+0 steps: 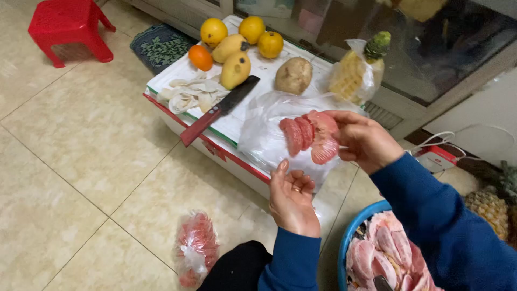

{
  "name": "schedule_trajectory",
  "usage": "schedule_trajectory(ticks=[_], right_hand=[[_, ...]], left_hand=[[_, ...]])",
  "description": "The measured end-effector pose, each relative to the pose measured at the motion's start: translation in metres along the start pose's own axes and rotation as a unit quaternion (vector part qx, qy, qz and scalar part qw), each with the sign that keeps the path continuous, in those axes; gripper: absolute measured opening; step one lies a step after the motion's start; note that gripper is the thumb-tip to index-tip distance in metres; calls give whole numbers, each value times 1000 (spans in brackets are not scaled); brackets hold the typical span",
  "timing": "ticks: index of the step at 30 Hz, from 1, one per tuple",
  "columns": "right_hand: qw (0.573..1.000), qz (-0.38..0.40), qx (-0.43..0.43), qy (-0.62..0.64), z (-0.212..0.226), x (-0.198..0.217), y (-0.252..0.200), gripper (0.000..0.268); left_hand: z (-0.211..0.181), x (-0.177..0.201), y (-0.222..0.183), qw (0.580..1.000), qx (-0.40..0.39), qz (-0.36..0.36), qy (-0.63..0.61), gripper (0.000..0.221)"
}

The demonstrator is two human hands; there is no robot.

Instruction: Peeling the membrane from pomelo segments using a knife and hands and placing them in a bowl.

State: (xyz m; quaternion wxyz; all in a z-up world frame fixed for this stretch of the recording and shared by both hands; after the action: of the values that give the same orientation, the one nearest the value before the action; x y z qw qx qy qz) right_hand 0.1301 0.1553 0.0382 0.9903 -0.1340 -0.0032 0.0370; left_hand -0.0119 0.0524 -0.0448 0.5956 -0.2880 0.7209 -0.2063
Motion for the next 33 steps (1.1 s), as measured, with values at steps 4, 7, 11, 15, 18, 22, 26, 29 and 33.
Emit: schedule_trajectory(ticks=[4,7,11,15,18,22,26,29,33], right_hand=[[998,13,-38,-56,7,-23,42,59],[980,48,-114,-156,-13,-31,78,51],[966,49,-123,-221,-16,-50,101,39],[935,35,-132,-326,-14,-64,114,38],[894,34,-120,-431,-19,-69,128,43],[781,50,-34,-621,-27,-84,142,40],[699,-3,-45,-714,-27,-97,130,35],[691,-5,-44,-721,-31,-103,126,31],[655,-1,-4,-756,-43,-102,130,45]], left_hand=[[-22,-15,-15,1000,-12,-6,-17,41],[-38,-20,-26,997,-17,-71,-35,33],[-45,-22,-29,994,-14,-99,-44,34],[-52,-24,-30,994,-14,-104,-43,32],[-52,-21,-25,994,-19,-98,-48,33],[-56,-23,-27,992,-14,-114,-49,32],[-57,-23,-26,994,-13,-102,-45,35],[-59,-24,-28,994,-11,-98,-43,39],[-56,-19,-23,996,-18,-73,-40,38]])
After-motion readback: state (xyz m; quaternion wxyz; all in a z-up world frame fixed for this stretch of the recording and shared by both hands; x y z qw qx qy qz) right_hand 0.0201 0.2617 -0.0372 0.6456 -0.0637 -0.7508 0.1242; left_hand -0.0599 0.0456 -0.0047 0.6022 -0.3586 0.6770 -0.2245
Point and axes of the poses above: each hand's wrist, its own y-axis towards the middle knuckle, its own x-axis out of the back of the hand, z = x × y, the point moved 7 cm from there along y, towards the middle knuckle, and after that the axes turned 7 degrees about -y, right-handed, at the moved point
